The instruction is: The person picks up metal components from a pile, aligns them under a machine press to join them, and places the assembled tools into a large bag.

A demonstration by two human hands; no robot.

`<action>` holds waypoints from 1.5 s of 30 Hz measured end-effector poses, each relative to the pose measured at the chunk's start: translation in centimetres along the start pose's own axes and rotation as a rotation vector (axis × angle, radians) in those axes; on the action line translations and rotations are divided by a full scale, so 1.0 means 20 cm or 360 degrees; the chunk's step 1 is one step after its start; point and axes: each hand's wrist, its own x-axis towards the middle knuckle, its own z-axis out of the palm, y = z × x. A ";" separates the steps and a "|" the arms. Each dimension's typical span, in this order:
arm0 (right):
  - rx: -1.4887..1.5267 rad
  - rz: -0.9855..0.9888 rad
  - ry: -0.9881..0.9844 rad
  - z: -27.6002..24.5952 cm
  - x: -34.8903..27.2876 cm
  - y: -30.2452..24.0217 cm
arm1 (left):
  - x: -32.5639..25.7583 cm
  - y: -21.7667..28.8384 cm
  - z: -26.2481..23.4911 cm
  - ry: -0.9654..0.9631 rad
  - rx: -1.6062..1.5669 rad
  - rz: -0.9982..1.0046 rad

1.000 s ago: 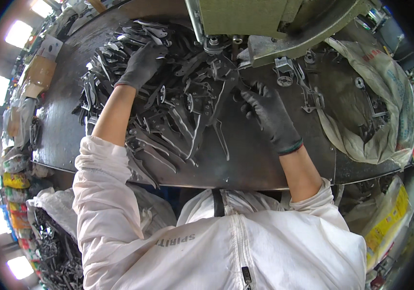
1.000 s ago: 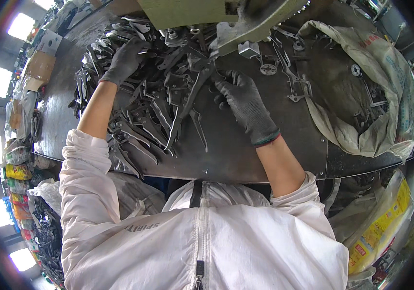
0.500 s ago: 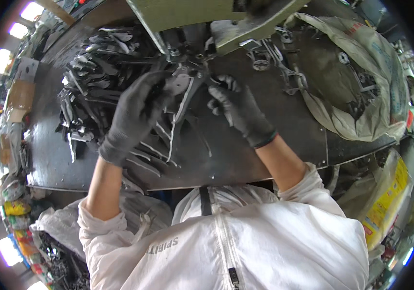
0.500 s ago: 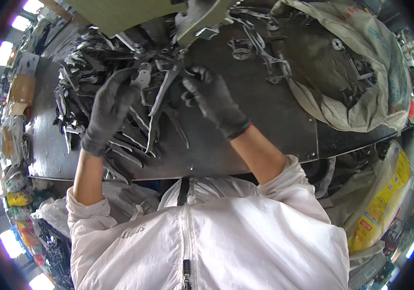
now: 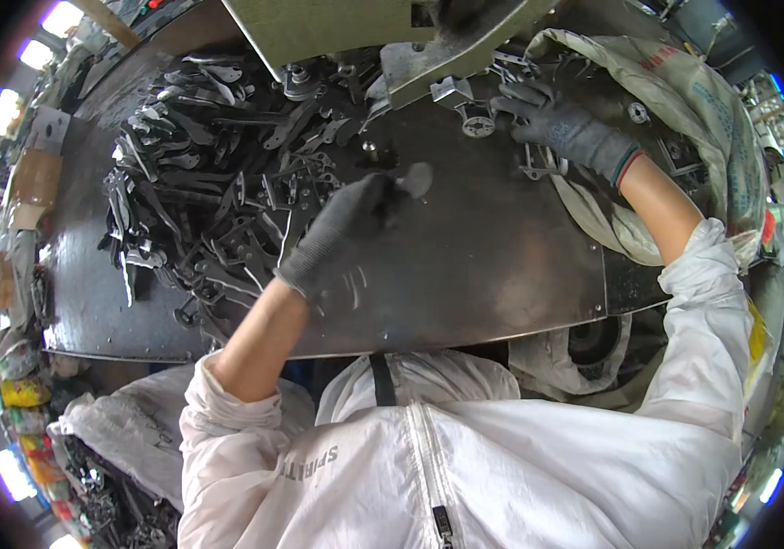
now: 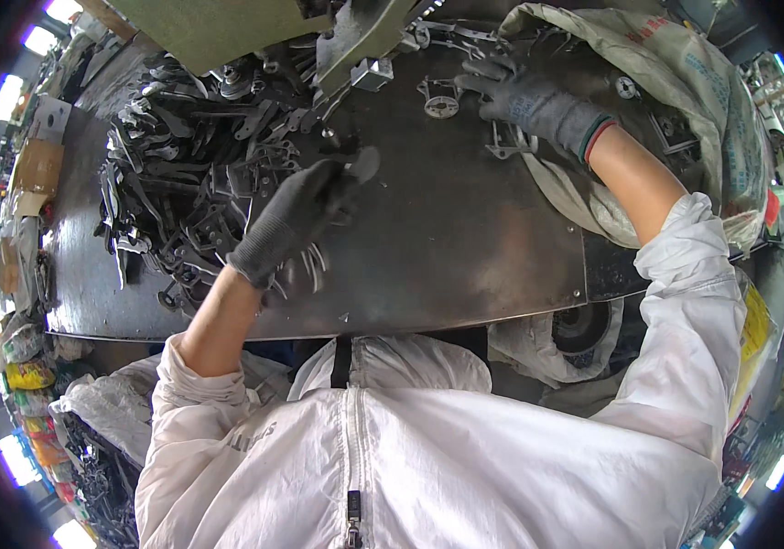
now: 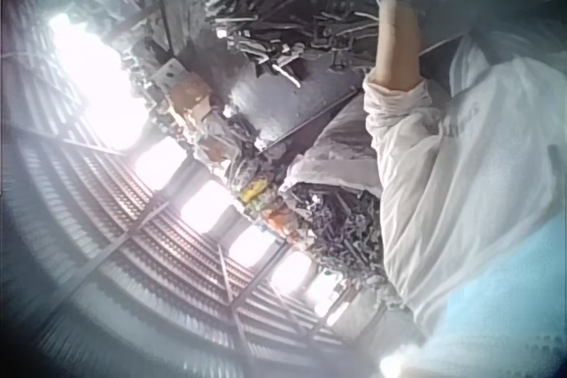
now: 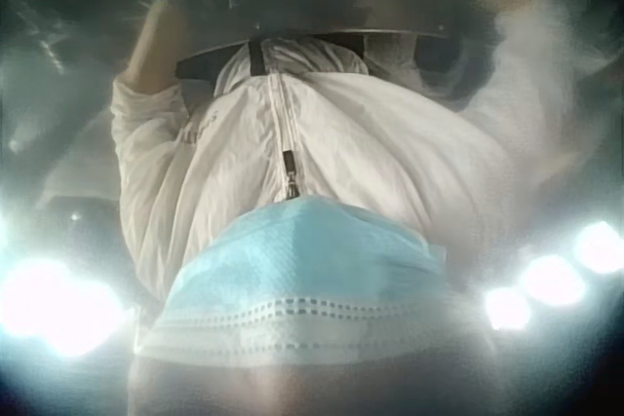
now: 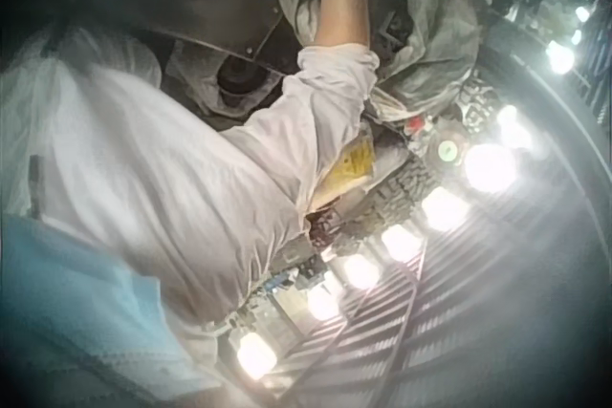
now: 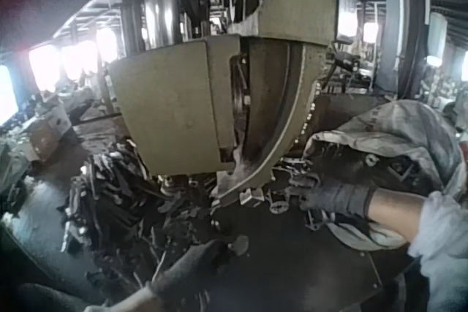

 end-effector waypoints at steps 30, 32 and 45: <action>0.3163 0.1024 0.1032 -0.27 0.62 -0.75 | 0.11 0.06 -0.20 0.0422 -0.0142 -0.0125; 0.3166 0.0745 0.0853 -0.31 0.70 -0.77 | 0.13 -0.35 -0.25 0.0317 0.0034 -0.0032; 0.3774 0.1105 0.0577 -0.30 0.66 -0.83 | 0.29 -0.41 -0.88 0.0653 0.1490 -0.0570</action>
